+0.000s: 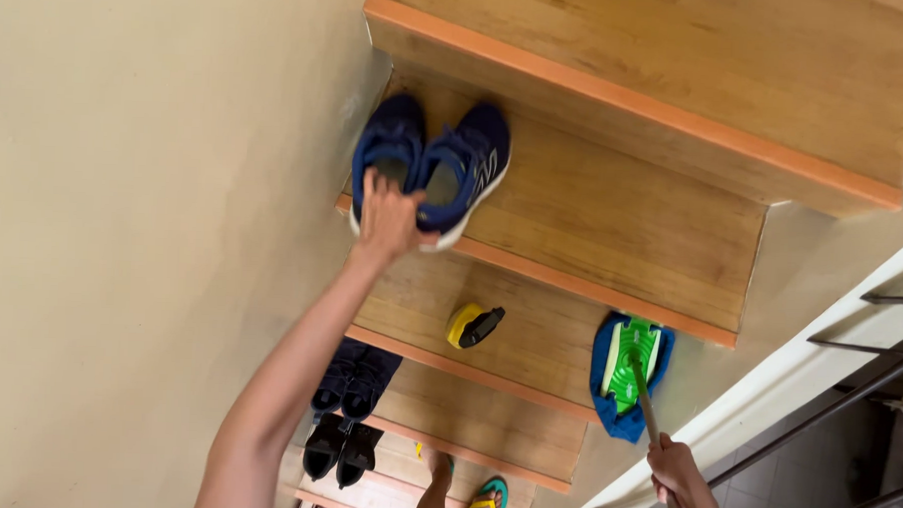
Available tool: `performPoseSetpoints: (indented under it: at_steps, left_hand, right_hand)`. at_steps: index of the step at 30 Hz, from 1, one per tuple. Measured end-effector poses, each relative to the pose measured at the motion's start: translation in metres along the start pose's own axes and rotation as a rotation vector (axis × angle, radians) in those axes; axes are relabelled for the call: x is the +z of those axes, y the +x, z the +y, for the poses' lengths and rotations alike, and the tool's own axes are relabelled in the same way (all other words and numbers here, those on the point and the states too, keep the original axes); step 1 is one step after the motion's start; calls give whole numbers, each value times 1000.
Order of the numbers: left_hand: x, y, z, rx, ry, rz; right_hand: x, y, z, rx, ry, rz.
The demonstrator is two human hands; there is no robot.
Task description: Mopping wooden stairs using a spray bottle and a flat mop.
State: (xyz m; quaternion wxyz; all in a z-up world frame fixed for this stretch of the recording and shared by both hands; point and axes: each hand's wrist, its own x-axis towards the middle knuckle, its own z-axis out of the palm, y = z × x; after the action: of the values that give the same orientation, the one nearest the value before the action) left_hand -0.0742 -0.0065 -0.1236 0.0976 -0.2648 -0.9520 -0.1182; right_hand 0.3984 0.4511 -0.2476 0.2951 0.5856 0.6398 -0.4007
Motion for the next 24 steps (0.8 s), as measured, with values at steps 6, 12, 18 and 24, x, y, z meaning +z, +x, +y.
performPoseSetpoints:
  at_steps: [6,12,18,24]
  left_hand:
    - [39,9,-33,-216,15,-124]
    - [38,6,4,-407,57,-12]
    - [75,13,16,-602,-68,-6]
    - [-1,11,43,-511,-120,83]
  right_hand:
    - [5,-11,-6,-81,-65,22]
    - [17,-21,-15,-56,-33,19]
    - [27,-43,-30,-27,-38,65]
    - [27,-49,-20,-115,-27,73]
